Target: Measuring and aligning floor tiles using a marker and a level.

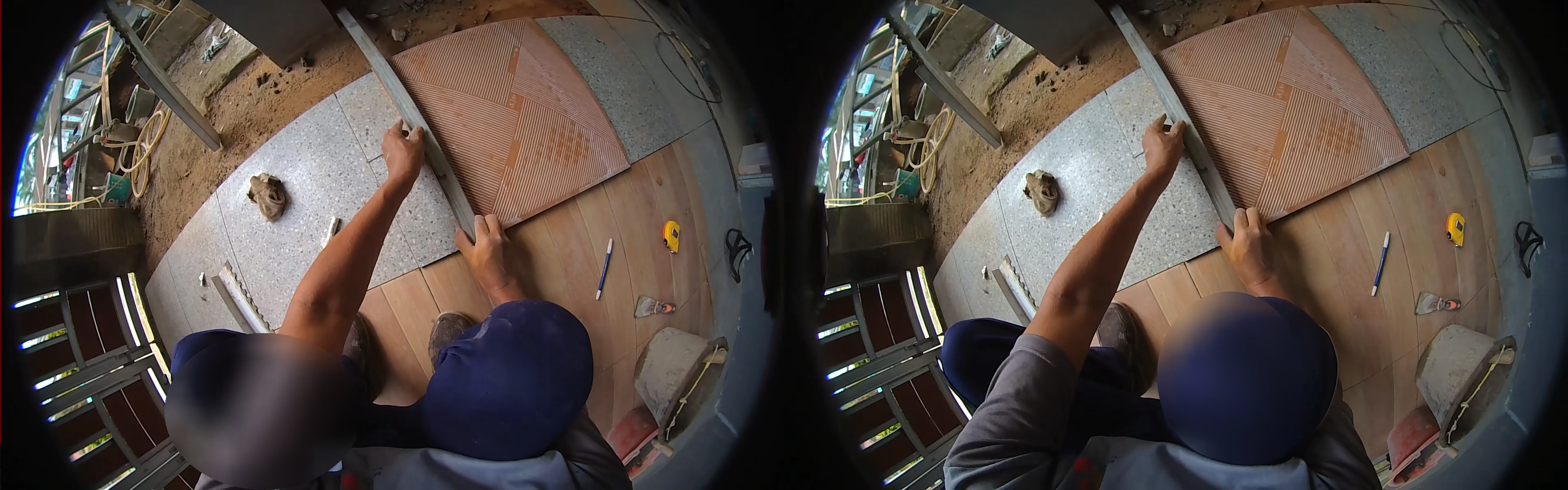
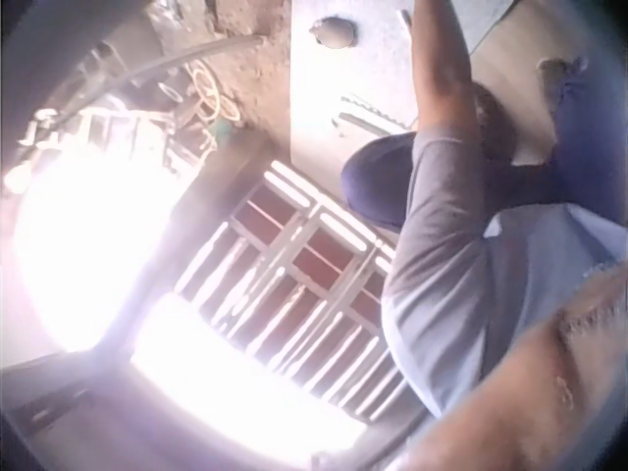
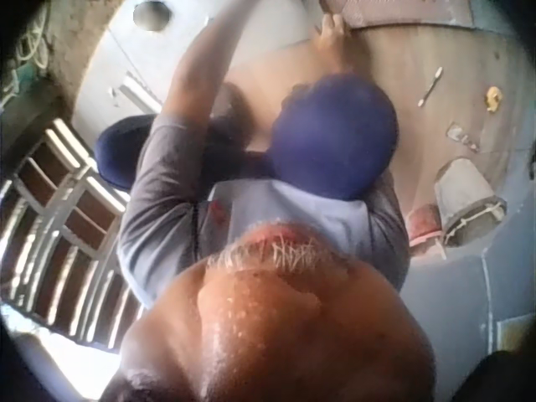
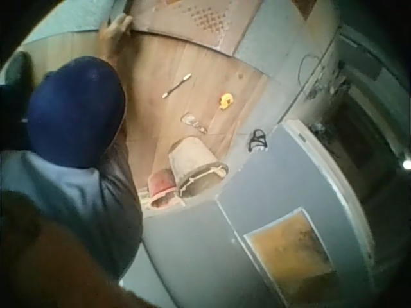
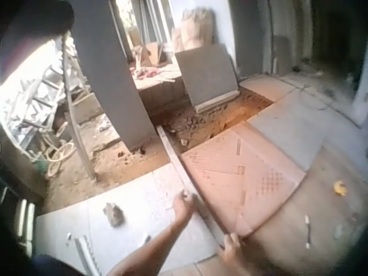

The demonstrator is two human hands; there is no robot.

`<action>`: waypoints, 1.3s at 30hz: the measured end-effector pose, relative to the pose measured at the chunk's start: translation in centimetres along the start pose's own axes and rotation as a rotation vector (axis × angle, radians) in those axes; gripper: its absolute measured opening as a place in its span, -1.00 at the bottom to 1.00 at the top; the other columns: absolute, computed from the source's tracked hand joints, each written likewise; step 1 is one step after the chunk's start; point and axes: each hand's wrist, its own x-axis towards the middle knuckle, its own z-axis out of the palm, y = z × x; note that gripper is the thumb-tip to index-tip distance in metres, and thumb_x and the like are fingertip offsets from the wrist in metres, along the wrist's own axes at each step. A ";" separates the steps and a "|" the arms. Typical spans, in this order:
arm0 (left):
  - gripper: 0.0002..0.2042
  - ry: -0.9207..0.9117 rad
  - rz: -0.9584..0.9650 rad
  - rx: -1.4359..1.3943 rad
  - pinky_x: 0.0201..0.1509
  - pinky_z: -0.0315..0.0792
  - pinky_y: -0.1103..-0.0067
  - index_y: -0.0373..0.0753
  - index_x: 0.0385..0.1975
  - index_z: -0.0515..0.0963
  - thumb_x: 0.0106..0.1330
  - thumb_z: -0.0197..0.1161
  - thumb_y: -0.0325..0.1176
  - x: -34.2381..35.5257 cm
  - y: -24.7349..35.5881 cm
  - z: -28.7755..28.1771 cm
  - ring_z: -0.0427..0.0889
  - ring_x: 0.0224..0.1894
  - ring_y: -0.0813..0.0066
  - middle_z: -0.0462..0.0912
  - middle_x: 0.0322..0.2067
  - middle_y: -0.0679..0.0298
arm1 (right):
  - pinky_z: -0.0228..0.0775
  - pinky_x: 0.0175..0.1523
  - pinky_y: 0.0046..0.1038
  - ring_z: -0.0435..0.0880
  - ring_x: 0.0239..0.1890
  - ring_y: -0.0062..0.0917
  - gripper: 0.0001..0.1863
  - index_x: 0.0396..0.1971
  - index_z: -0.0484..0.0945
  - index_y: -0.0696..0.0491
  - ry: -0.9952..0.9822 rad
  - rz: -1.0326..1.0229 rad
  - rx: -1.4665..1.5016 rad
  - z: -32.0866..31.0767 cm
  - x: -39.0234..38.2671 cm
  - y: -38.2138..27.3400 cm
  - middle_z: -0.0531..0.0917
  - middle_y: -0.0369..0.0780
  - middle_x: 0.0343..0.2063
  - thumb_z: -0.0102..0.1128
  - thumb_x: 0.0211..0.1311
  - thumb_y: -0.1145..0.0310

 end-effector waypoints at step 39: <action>-0.79 -0.087 -0.385 -0.255 -0.36 0.55 0.49 -0.43 -0.33 0.76 0.15 0.45 -0.38 8.3 -1.1 1.5 0.66 -0.49 0.44 0.73 -0.49 0.14 | 0.57 -0.11 -0.19 0.60 -0.11 -0.13 -0.46 0.07 0.50 0.24 -0.033 0.036 -0.261 0.1 -3.0 0.7 0.53 -0.07 -0.18 0.40 0.18 0.22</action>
